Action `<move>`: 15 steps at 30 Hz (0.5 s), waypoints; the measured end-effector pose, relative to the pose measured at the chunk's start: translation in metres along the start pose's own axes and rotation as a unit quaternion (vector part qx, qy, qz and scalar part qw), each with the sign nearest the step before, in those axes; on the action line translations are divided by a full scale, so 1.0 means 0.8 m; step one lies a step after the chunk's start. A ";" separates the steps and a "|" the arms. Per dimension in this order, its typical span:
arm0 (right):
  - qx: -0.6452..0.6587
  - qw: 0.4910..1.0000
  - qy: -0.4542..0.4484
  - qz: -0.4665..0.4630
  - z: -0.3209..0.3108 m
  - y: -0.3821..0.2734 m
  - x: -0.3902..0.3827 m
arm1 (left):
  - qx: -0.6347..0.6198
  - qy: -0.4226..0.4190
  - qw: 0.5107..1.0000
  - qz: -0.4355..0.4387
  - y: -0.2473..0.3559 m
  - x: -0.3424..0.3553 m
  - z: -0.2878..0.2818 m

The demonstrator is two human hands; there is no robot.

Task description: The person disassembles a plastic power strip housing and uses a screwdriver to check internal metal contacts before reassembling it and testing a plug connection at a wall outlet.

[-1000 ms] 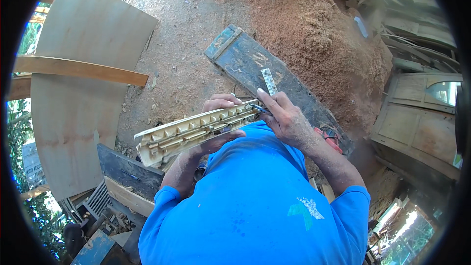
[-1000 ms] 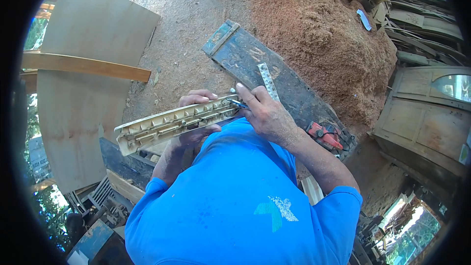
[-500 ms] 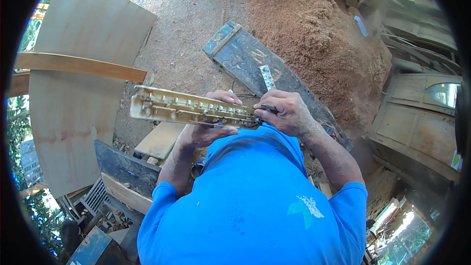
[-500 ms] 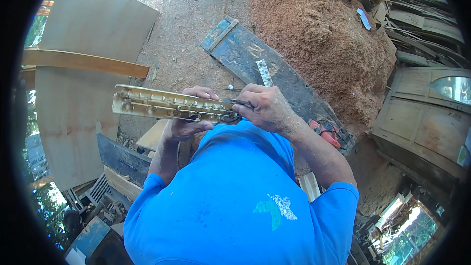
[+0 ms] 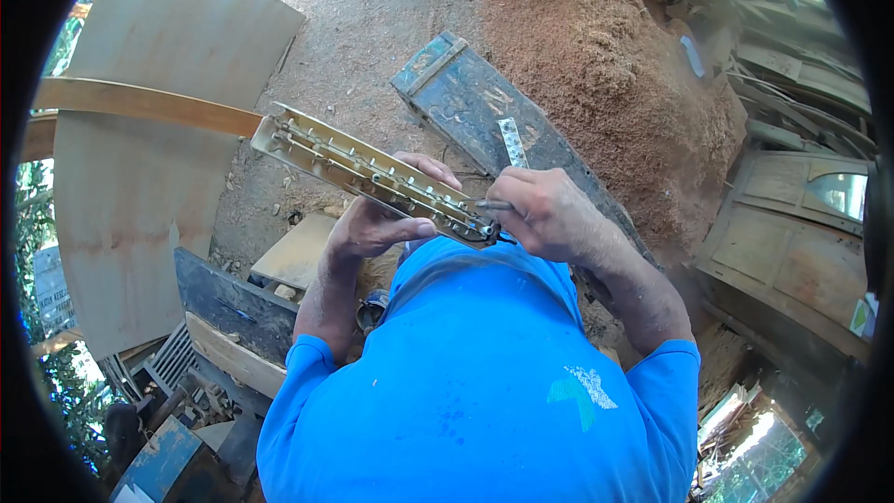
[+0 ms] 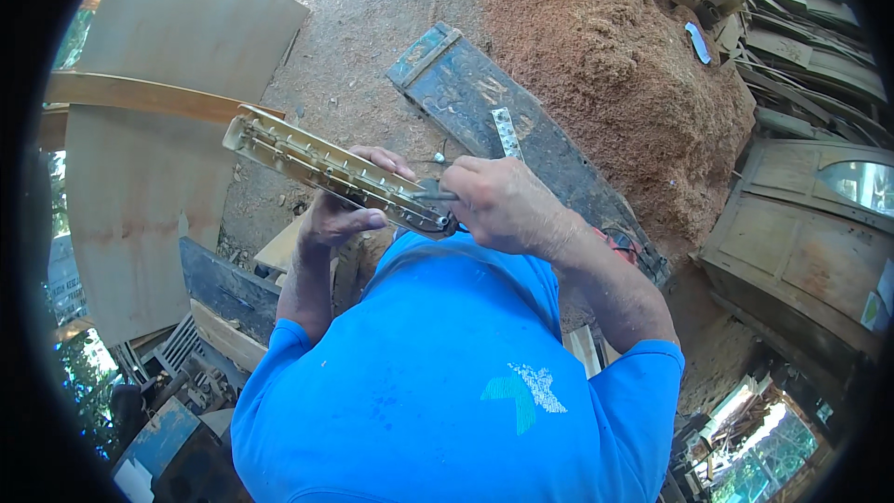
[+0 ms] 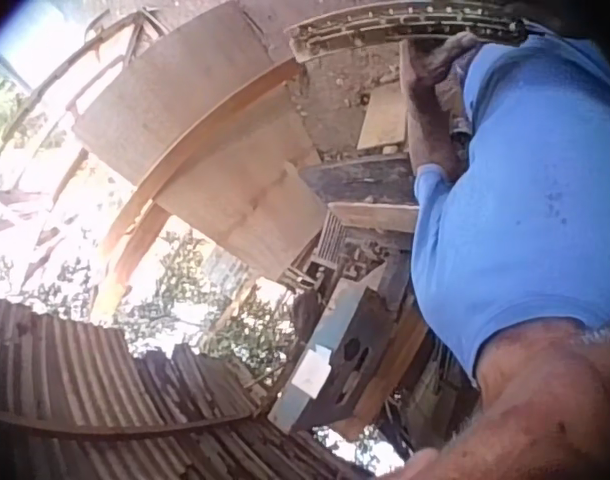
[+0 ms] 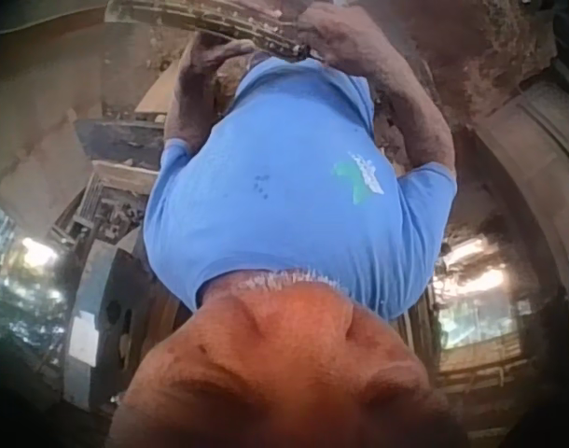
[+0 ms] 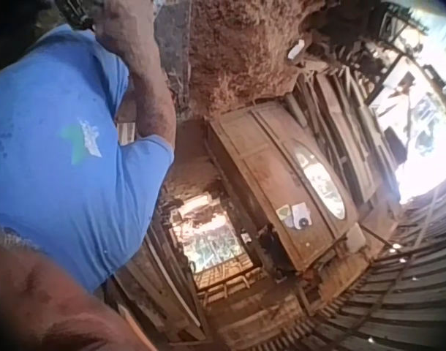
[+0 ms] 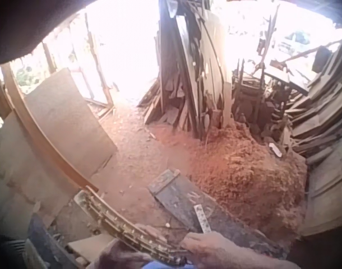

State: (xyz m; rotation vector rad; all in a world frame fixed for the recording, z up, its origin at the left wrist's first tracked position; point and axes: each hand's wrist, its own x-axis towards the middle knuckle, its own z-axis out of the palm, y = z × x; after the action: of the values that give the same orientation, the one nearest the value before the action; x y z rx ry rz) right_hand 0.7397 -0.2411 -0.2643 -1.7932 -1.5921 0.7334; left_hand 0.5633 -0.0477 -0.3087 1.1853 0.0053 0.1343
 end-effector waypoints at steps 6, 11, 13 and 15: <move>0.108 0.994 -0.026 -0.012 0.003 0.003 0.010 | -0.051 -0.038 0.998 -0.012 -0.004 0.005 -0.021; 0.144 0.990 -0.010 -0.007 0.009 -0.002 0.011 | -0.060 -0.047 0.997 -0.018 -0.004 0.003 -0.026; 0.147 0.989 0.001 -0.012 0.012 -0.004 0.010 | -0.068 -0.045 0.996 -0.043 -0.007 0.004 -0.028; 0.173 0.985 0.008 0.009 0.018 -0.006 0.008 | -0.093 -0.038 0.994 -0.047 -0.011 0.004 -0.025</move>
State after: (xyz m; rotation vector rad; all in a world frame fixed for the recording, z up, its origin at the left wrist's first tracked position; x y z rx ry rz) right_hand 0.7267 -0.2332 -0.2698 -1.5564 -1.3441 0.9373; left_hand 0.5658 -0.0325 -0.3243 1.0013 -0.0181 0.0058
